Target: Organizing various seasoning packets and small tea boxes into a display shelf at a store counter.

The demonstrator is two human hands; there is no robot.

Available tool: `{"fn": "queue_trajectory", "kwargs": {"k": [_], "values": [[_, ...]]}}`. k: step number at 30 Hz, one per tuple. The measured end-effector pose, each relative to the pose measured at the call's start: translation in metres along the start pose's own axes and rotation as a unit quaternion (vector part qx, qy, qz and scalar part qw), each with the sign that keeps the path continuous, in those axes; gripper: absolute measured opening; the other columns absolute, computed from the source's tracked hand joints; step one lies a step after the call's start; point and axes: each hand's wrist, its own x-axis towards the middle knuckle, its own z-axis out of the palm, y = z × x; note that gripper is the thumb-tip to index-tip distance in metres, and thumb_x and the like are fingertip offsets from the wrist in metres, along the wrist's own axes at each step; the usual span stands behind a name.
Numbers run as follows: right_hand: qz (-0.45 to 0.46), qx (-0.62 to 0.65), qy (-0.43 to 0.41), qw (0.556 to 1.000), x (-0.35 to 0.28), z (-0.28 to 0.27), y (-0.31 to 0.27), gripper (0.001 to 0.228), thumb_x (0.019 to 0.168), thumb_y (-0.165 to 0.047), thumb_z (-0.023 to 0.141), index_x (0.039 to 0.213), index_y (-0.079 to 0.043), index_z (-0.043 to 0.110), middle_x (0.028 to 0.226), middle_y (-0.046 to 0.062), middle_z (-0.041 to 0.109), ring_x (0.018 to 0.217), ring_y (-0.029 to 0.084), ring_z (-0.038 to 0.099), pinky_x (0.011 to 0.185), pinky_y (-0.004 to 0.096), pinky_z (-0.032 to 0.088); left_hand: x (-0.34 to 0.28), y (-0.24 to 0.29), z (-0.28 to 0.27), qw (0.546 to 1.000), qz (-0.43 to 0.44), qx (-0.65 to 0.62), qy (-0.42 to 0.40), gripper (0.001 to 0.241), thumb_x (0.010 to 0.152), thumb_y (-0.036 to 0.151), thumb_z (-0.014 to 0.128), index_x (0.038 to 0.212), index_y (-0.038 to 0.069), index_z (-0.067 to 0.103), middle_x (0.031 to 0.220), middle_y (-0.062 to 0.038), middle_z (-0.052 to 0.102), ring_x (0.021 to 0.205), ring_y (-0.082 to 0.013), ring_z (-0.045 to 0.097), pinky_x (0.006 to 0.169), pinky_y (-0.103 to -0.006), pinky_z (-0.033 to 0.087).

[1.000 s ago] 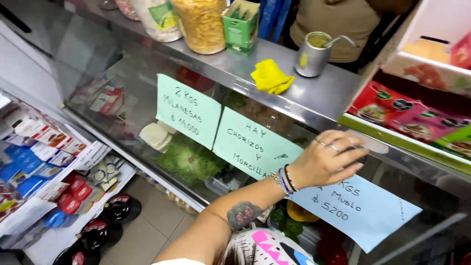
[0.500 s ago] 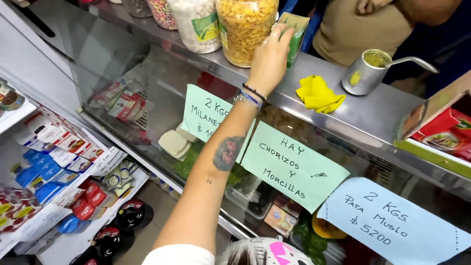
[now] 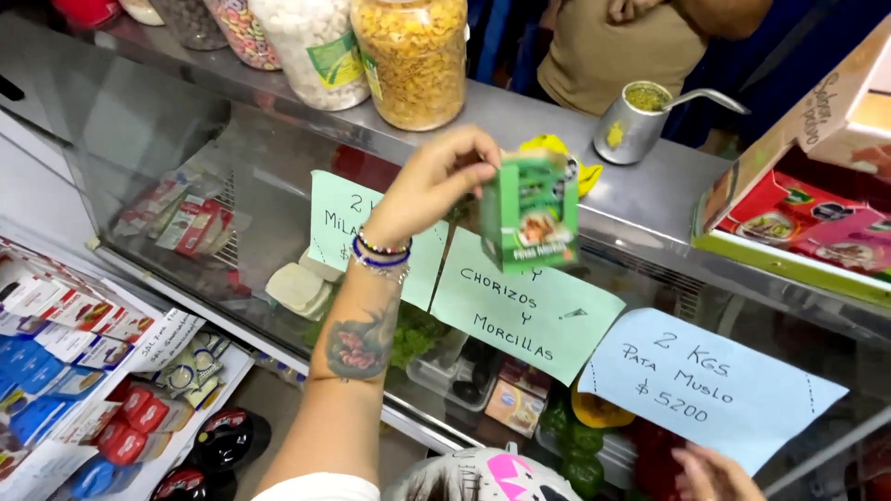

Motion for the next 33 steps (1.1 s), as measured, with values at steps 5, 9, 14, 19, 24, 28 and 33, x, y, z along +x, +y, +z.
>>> {"fn": "queue_trajectory", "kwargs": {"k": [5, 9, 14, 19, 24, 28, 33], "values": [[-0.182, 0.241, -0.302, 0.904, -0.071, 0.03, -0.132, 0.107, 0.073, -0.063, 0.067, 0.157, -0.004, 0.034, 0.155, 0.022, 0.049, 0.123, 0.033, 0.06, 0.071, 0.046, 0.064, -0.038, 0.019, 0.107, 0.938, -0.102, -0.285, -0.167, 0.005, 0.103, 0.013, 0.059, 0.107, 0.01, 0.059, 0.099, 0.0, 0.059, 0.078, -0.0094, 0.058, 0.075, -0.0234, 0.052], [-0.161, 0.325, -0.309, 0.879, -0.061, 0.04, -0.118, 0.095, 0.073, -0.041, 0.078, 0.149, 0.002, 0.042, 0.132, 0.02, 0.063, 0.107, 0.035, 0.068, 0.08, 0.052, 0.062, -0.046, 0.033, 0.147, 0.925, -0.121, -0.31, -0.18, 0.006, 0.104, 0.016, 0.057, 0.106, 0.01, 0.059, 0.095, 0.001, 0.059, 0.078, -0.0095, 0.058, 0.075, -0.0236, 0.052], [-0.191, 0.297, -0.209, 0.912, -0.068, 0.032, -0.11, 0.084, 0.073, -0.029, 0.076, 0.146, 0.001, 0.048, 0.133, 0.016, 0.063, 0.117, 0.027, 0.063, 0.099, 0.04, 0.054, -0.038, 0.071, 0.158, 0.985, 0.006, 0.027, -0.169, 0.043, 0.102, 0.052, 0.043, 0.109, 0.013, 0.063, 0.108, -0.003, 0.063, 0.102, -0.0244, 0.055, 0.1, -0.0395, 0.039], [-0.211, 0.241, -0.176, 0.931, -0.082, 0.018, -0.116, 0.083, 0.071, -0.023, 0.077, 0.146, -0.002, 0.046, 0.134, 0.012, 0.06, 0.123, 0.024, 0.061, 0.104, 0.038, 0.054, 0.004, 0.071, 0.184, 0.929, 0.031, 0.17, -0.327, 0.029, 0.083, 0.04, 0.071, 0.099, 0.017, 0.061, 0.099, -0.003, 0.067, 0.096, -0.0294, 0.059, 0.071, -0.0479, 0.049], [-0.209, 0.222, -0.136, 0.943, -0.086, 0.011, -0.117, 0.082, 0.068, -0.009, 0.079, 0.143, -0.005, 0.045, 0.135, 0.012, 0.06, 0.126, 0.026, 0.061, 0.106, 0.04, 0.055, 0.04, 0.078, 0.218, 0.881, 0.03, 0.207, -0.425, 0.028, 0.076, 0.038, 0.082, 0.087, 0.021, 0.063, 0.083, 0.003, 0.072, 0.078, -0.0235, 0.068, 0.058, -0.0457, 0.048], [-0.239, 0.245, -0.134, 0.93, -0.079, 0.005, -0.11, 0.099, 0.062, -0.012, 0.081, 0.151, -0.005, 0.038, 0.142, 0.013, 0.055, 0.13, 0.027, 0.056, 0.108, 0.043, 0.053, 0.043, 0.088, 0.235, 0.902, 0.104, 0.224, -0.354, 0.021, 0.063, 0.007, 0.079, 0.067, 0.019, 0.062, 0.068, -0.001, 0.069, 0.063, -0.0294, 0.065, 0.048, -0.0468, 0.046], [-0.307, 0.294, -0.164, 0.89, -0.054, 0.002, -0.09, 0.103, 0.063, -0.01, 0.082, 0.152, -0.003, 0.032, 0.144, 0.017, 0.05, 0.133, 0.03, 0.053, 0.114, 0.05, 0.05, 0.052, 0.105, 0.224, 0.926, 0.154, 0.155, -0.309, 0.021, 0.062, 0.0, 0.066, 0.07, 0.019, 0.061, 0.066, 0.004, 0.07, 0.063, -0.0276, 0.066, 0.049, -0.0466, 0.044]]}}
